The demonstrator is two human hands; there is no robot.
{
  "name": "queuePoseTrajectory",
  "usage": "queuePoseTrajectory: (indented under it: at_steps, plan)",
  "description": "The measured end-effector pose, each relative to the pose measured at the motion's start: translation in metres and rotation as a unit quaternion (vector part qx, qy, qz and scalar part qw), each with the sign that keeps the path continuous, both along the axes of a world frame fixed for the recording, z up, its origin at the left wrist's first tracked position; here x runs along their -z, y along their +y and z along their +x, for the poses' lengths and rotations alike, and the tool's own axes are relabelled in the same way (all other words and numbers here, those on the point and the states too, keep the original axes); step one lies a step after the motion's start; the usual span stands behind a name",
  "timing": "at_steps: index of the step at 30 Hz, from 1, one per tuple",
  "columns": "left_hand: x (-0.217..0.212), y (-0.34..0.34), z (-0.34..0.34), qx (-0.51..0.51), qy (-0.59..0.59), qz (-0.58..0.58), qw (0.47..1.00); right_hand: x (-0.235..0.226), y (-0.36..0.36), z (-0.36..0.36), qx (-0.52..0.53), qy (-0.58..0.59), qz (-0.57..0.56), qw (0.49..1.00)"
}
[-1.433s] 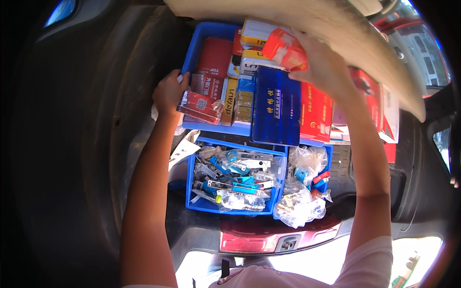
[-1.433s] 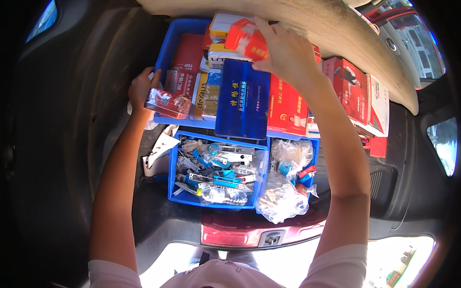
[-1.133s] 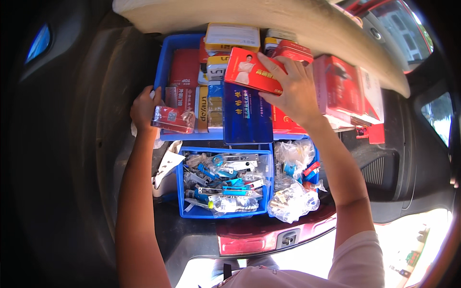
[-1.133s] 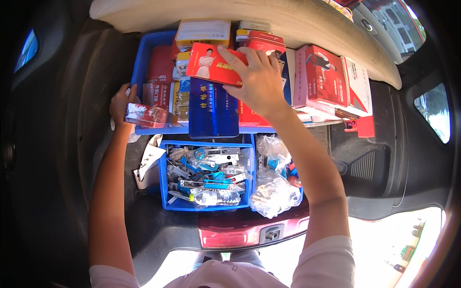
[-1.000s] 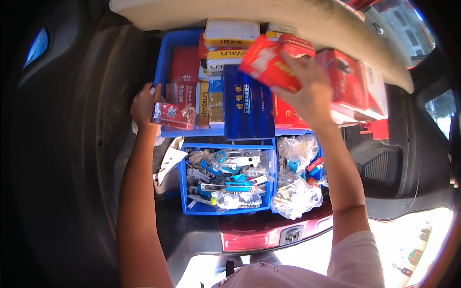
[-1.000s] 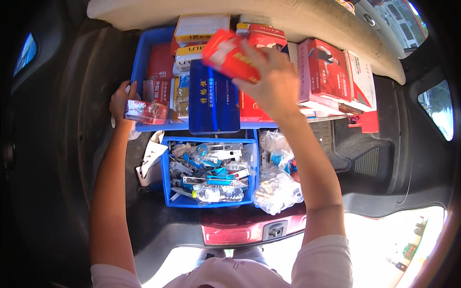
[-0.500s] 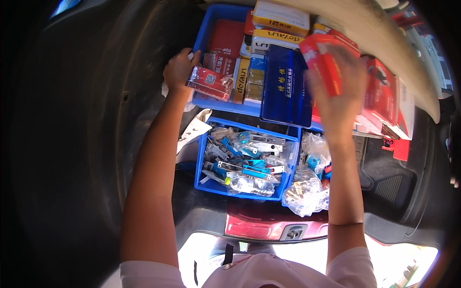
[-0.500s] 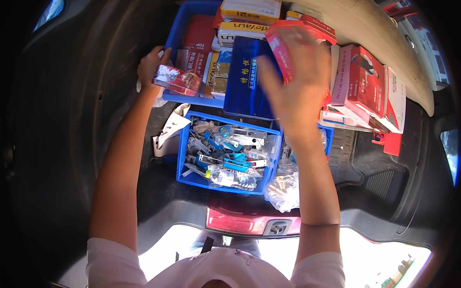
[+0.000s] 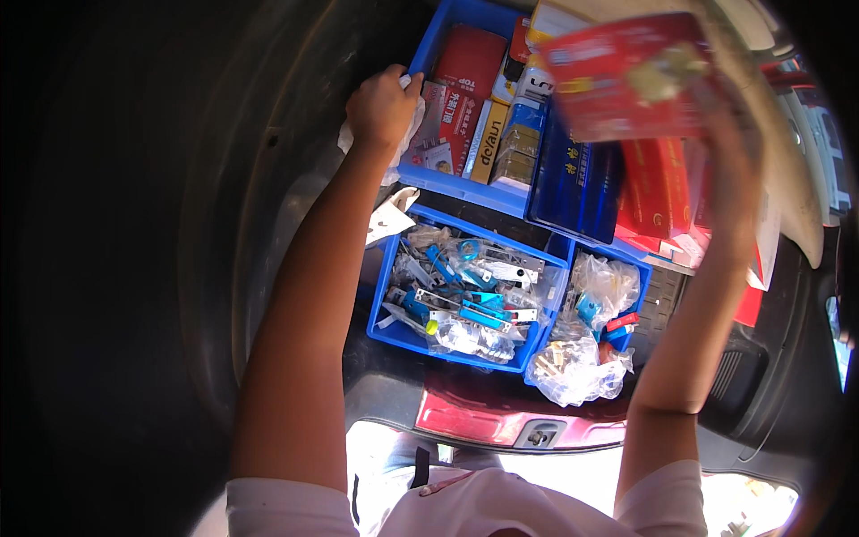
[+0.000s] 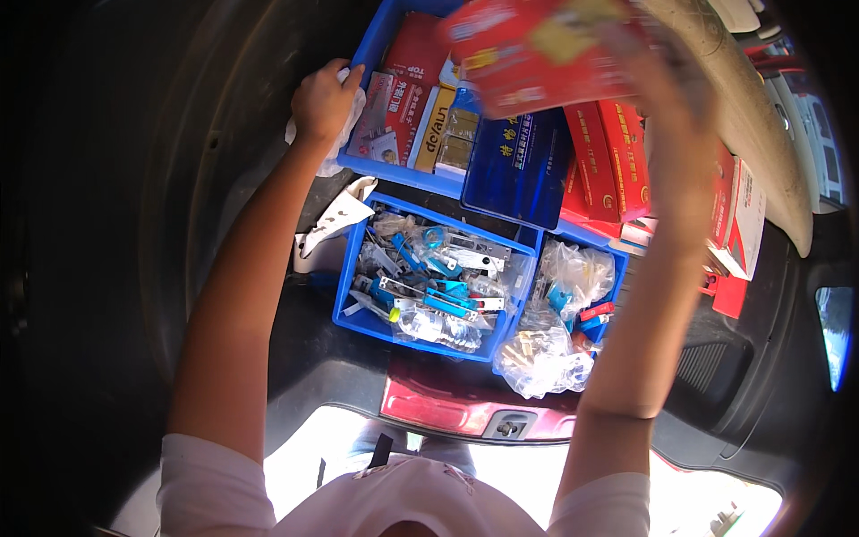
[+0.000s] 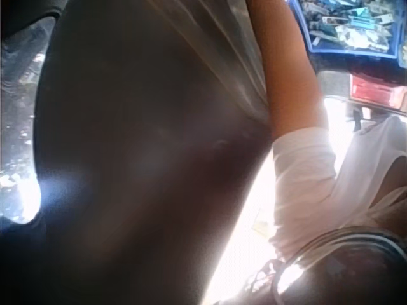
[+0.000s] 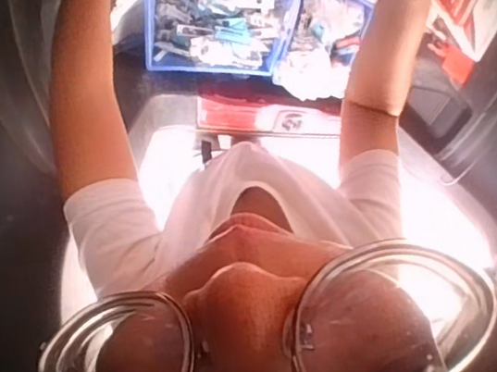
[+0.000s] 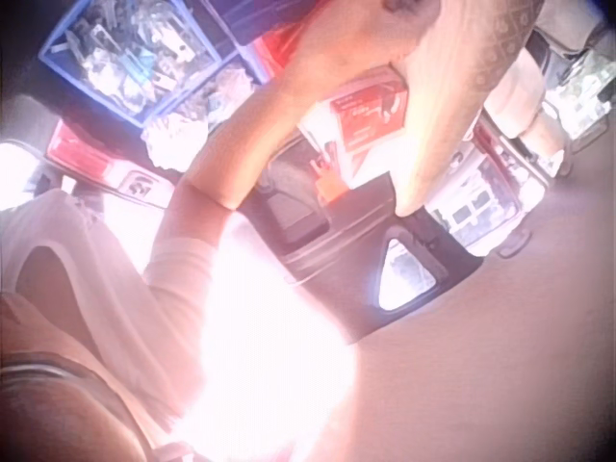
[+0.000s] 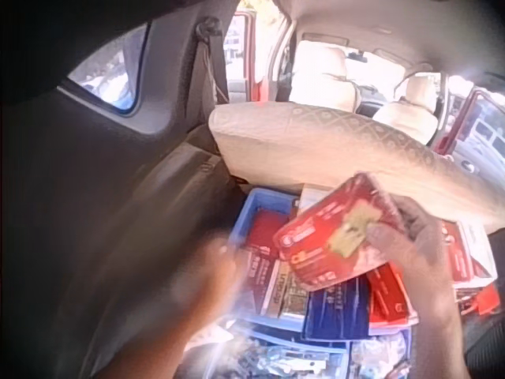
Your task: The person rummages through blue plastic crates in the trunk of a red car, moving boxes and plastic-wrapped items. They place some items into a white plastic bag, then walk to the driver's side door, open it, and place a small wrapped item inside the car before returning to the trunk.
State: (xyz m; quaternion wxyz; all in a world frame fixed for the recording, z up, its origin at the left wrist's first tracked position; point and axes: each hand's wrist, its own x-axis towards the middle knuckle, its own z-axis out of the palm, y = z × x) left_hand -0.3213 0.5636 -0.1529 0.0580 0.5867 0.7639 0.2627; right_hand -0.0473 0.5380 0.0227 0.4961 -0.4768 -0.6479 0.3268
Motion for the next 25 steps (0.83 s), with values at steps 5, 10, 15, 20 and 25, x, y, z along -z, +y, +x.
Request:
queuePoseTrajectory:
  at_steps: [5,10,15,20,25]
  plan:
    - [-0.002,0.004,0.015,0.005,0.011,0.008,1.000,-0.014,0.053,0.104,0.028,-0.059,-0.193,0.979]
    - [-0.005,-0.001,0.008,-0.005,0.023,0.002,1.000,0.038,0.086,0.111,0.059,-0.307,-0.046,0.949]
    - [-0.005,-0.006,-0.004,-0.011,0.023,-0.008,1.000,0.003,0.037,0.007,0.101,-0.246,0.160,0.951]
    - [-0.008,-0.003,-0.008,-0.015,-0.006,-0.044,0.999,0.068,0.038,-0.108,-0.114,-0.288,0.059,0.949]
    - [-0.007,0.010,-0.004,0.007,-0.030,0.006,0.999,0.156,0.161,-0.153,-0.098,-0.415,-0.148,0.893]
